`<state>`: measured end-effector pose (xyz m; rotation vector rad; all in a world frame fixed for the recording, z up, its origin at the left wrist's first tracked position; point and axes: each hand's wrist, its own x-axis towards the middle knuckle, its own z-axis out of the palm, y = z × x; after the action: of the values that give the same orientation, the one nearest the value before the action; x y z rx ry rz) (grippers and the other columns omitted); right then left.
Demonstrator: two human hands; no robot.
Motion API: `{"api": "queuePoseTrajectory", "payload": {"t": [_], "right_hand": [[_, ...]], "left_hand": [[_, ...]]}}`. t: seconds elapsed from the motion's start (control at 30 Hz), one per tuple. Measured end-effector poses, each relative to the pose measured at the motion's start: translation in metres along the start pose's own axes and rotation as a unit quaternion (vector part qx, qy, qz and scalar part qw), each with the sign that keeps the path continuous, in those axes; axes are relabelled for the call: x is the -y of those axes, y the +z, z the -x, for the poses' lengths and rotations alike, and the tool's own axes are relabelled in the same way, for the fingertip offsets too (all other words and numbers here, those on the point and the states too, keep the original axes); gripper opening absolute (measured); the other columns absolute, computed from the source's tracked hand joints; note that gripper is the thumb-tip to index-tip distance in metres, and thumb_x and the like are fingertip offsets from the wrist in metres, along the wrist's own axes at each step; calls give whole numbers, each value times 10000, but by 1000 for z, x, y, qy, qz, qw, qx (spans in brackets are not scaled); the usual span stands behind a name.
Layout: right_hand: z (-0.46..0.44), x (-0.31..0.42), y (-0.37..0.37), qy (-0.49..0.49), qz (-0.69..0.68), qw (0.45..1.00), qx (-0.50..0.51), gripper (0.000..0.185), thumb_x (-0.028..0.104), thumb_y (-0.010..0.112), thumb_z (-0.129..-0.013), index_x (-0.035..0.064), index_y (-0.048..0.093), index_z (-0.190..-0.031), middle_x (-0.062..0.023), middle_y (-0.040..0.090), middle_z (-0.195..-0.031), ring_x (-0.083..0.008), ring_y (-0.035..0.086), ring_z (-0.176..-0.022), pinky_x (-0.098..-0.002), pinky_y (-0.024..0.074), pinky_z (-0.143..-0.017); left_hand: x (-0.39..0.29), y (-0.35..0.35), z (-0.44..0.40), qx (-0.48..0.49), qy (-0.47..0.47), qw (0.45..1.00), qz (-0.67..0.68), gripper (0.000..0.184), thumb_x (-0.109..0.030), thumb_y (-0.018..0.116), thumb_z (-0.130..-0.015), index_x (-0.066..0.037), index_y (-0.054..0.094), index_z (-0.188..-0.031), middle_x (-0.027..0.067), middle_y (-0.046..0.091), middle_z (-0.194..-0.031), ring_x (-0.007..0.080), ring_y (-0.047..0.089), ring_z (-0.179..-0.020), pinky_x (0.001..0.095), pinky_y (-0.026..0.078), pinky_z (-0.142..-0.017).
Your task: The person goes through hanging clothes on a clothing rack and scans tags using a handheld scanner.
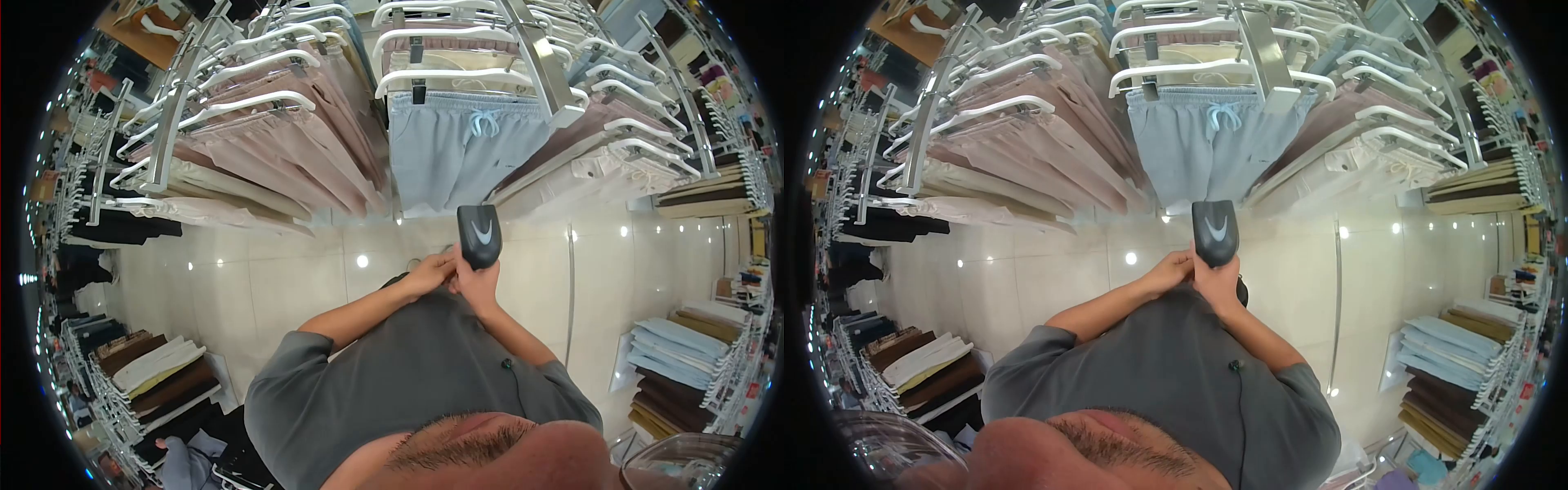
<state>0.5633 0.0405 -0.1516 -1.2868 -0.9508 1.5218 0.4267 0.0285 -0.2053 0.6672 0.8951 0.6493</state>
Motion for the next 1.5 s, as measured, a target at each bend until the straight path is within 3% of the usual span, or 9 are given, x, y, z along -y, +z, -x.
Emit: {"api": "queuePoseTrajectory", "payload": {"t": [0.3,0.4,0.53,0.6,0.97,1.03,1.23,1.33,1.5], "right_hand": [[-11,-6,-3,-61,27,998,-19,151,110,729,-932,-34,683,-928,-11,672,-746,-69,608,-692,-258,491,-638],[-16,-2,-7,-123,42,992,-12,200,112,708,-956,18,603,-813,13,562,-592,-59,521,-465,-240,366,-413],[-16,11,-30,-54,45,997,11,184,119,709,-957,14,622,-833,3,580,-600,-62,539,-483,-237,388,-429],[-22,10,-49,-54,65,996,38,128,67,737,-884,-42,684,-924,-40,699,-803,-110,665,-743,-283,524,-651],[-46,32,-181,-201,189,952,132,273,45,768,-681,14,657,-928,-106,708,-850,-226,704,-773,-344,539,-709],[-53,42,-206,-289,285,897,177,315,72,765,-629,30,646,-918,-109,690,-818,-294,682,-728,-374,529,-690],[-68,28,-292,-248,225,928,161,504,186,821,-552,62,635,-1004,-106,685,-911,-313,670,-823,-412,515,-769],[-92,-60,-360,-335,309,876,156,698,210,830,-573,42,575,-1201,-103,632,-1160,-281,580,-1152,-412,449,-943],[-90,-40,-400,-417,508,724,211,894,192,886,-576,21,450,-1338,-131,576,-1282,-268,552,-1206,-425,412,-1035]], "left_hand": [[-4,2,-9,-23,26,999,8,274,-222,436,-1092,-34,623,-1160,48,679,-908,128,657,-791,274,550,-721],[-5,4,-15,-7,16,1000,19,263,-212,480,-1067,-49,648,-1188,5,663,-977,93,610,-842,248,472,-756],[-12,22,-26,-9,19,1000,-13,259,-198,487,-1059,-41,652,-1182,10,679,-990,103,621,-858,279,492,-800],[-10,31,-38,-26,26,999,-14,258,-194,490,-1056,-36,655,-1175,16,689,-1002,108,628,-870,286,498,-821],[-11,129,-115,-89,98,990,-44,172,-69,581,-996,-28,694,-1120,4,716,-951,87,647,-882,265,530,-809],[-20,149,-125,-76,112,990,-49,226,4,614,-949,-34,695,-1156,4,716,-997,74,639,-932,249,519,-826],[-31,190,-179,-11,102,993,-65,297,24,637,-925,-30,664,-1215,-4,706,-1019,59,627,-911,250,513,-809],[-38,207,-209,16,192,977,-92,286,-25,612,-973,-13,635,-1258,21,710,-1008,71,625,-879,255,514,-794],[-108,242,-239,-2,262,959,-105,351,-82,576,-1014,6,572,-1354,83,718,-1061,112,639,-890,279,527,-805]]}}
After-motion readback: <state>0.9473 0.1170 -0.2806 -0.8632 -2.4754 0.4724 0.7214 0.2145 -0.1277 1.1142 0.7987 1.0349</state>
